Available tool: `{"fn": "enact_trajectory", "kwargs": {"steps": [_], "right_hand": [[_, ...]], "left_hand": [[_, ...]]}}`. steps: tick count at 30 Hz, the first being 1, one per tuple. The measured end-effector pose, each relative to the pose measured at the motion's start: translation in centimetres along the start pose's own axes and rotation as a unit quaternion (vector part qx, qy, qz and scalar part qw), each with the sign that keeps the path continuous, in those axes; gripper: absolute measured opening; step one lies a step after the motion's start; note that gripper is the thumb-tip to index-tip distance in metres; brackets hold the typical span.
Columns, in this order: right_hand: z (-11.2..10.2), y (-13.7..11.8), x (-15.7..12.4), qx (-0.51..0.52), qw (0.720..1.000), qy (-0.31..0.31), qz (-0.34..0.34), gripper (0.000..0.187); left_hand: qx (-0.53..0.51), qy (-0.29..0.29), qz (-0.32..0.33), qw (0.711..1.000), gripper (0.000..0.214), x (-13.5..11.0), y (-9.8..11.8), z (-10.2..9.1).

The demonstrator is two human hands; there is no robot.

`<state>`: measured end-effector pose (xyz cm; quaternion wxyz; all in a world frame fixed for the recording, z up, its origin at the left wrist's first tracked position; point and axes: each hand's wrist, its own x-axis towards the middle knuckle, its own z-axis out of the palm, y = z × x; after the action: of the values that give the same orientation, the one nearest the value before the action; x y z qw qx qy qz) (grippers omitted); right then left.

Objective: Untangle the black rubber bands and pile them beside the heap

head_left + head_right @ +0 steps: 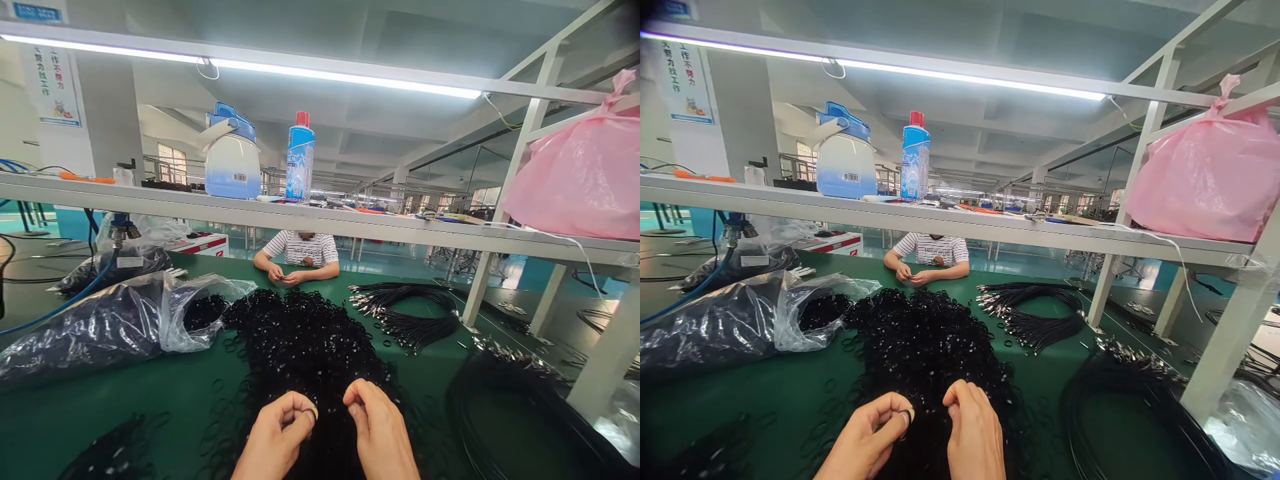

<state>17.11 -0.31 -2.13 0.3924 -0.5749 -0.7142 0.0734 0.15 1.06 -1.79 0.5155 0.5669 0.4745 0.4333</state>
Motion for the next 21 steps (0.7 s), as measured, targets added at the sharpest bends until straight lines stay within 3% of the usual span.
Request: {"fn": "enact_trajectory", "kwargs": {"steps": [7,10,15,18,21], "right_hand": [[0.3,0.7,-0.2,-0.093,0.996,0.01,0.008,0.032],[0.2,-0.4,-0.2,-0.022,0.999,0.022,-0.016,0.036],[1.1,-2.6,-0.3,0.163,0.983,-0.043,-0.07,0.037],[1.3,-2.2,-0.4,0.148,0.986,-0.002,-0.07,0.031],[0.8,-1.3,-0.4,0.063,0.996,0.051,-0.048,0.033]], "left_hand": [[-0.061,-0.007,-0.042,0.997,0.025,0.1,-0.1,-0.1],[-0.068,-0.027,-0.054,0.996,0.029,-0.3,0.2,0.1],[-0.067,-0.062,-0.078,0.993,0.022,-1.2,1.6,0.5],[-0.084,-0.098,-0.092,0.987,0.026,-1.5,2.2,0.4],[-0.11,-0.074,-0.116,0.984,0.04,-1.7,2.5,0.3]]}}
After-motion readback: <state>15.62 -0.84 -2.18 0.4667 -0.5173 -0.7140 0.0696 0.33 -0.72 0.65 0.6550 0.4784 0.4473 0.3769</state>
